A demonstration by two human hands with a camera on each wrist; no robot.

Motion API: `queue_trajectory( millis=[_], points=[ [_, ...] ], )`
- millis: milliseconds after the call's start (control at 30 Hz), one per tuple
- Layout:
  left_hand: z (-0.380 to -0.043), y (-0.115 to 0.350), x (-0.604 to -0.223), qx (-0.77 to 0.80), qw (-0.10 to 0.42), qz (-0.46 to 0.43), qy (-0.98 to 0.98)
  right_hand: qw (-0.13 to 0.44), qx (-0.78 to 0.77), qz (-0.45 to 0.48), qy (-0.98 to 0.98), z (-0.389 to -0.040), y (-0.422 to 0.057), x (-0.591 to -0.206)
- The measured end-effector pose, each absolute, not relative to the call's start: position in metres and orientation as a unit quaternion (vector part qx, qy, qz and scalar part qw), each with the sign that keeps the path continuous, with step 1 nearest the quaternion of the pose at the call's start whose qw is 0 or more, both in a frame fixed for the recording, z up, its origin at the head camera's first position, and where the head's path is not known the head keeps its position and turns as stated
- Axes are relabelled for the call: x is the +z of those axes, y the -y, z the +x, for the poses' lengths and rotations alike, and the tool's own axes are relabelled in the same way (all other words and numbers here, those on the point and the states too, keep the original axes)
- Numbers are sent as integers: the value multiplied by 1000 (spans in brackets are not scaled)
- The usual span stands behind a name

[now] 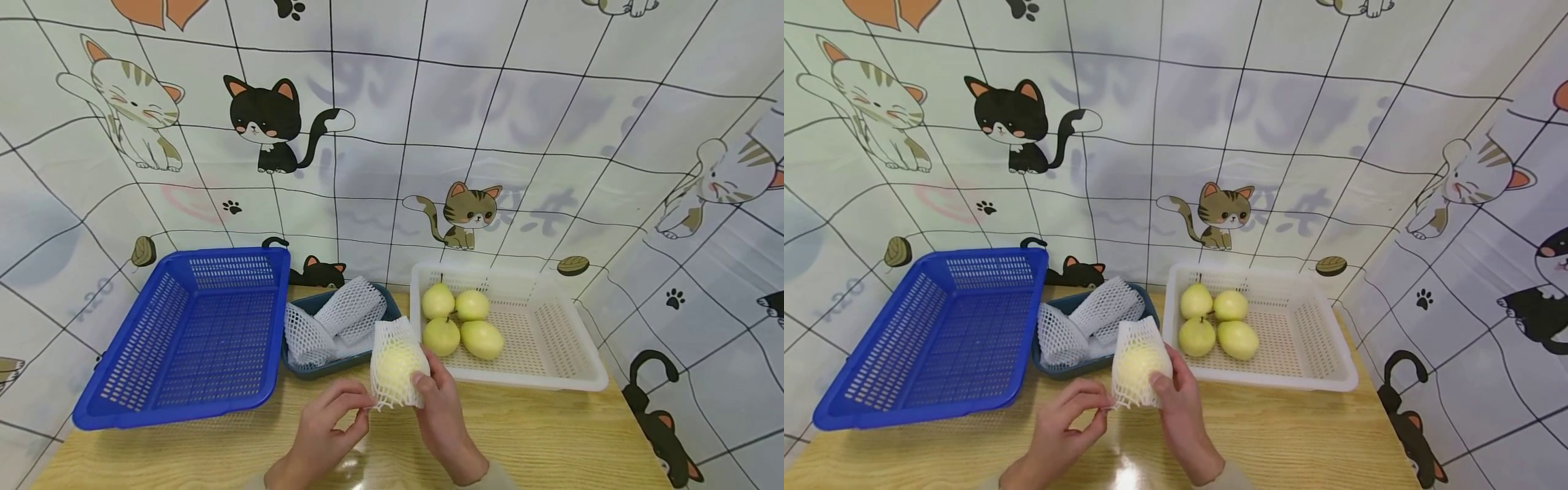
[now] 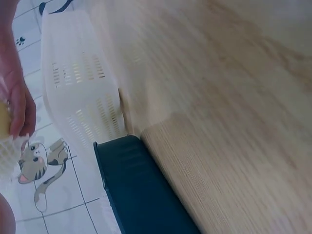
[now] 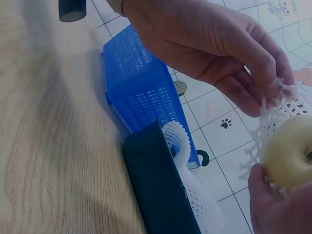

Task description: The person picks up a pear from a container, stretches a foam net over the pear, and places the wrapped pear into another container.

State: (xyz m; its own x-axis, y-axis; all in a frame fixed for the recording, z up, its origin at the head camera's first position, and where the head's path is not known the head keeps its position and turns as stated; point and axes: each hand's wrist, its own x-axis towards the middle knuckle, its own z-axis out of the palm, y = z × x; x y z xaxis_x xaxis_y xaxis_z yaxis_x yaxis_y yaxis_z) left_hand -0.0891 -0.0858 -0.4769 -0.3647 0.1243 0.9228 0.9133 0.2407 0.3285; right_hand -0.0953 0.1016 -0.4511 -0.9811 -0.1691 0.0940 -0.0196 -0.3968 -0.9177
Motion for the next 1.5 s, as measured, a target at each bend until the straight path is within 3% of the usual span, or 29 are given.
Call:
queue_trajectory(
  millis=[267,367,533,700,900,1133,1300,1500],
  points=[
    [-88,88,-484,-483,349,-397,698,19,-798,-117,-591,-100,-104,-454],
    [-85,90,-487,-551,266,-358,705,16,-778,-112,-618,-102,-108,-453],
    [-85,87,-479,-720,85,-230,649,15,-761,-119,-637,-103,-111,-453],
    [-91,84,-470,-777,-15,-118,618,11,-752,-125,-647,-105,-110,-454],
    [-93,84,-463,-777,-92,-98,615,6,-695,-137,-706,-105,-109,-448],
    [-96,86,-463,-814,-166,-43,554,-29,-558,-238,-794,-107,-120,-443],
    [-96,89,-464,-835,-181,-38,519,2,-557,-272,-785,-110,-128,-441],
    [-96,88,-464,-863,-178,-40,471,-2,-568,-274,-776,-111,-131,-444]
  ],
)
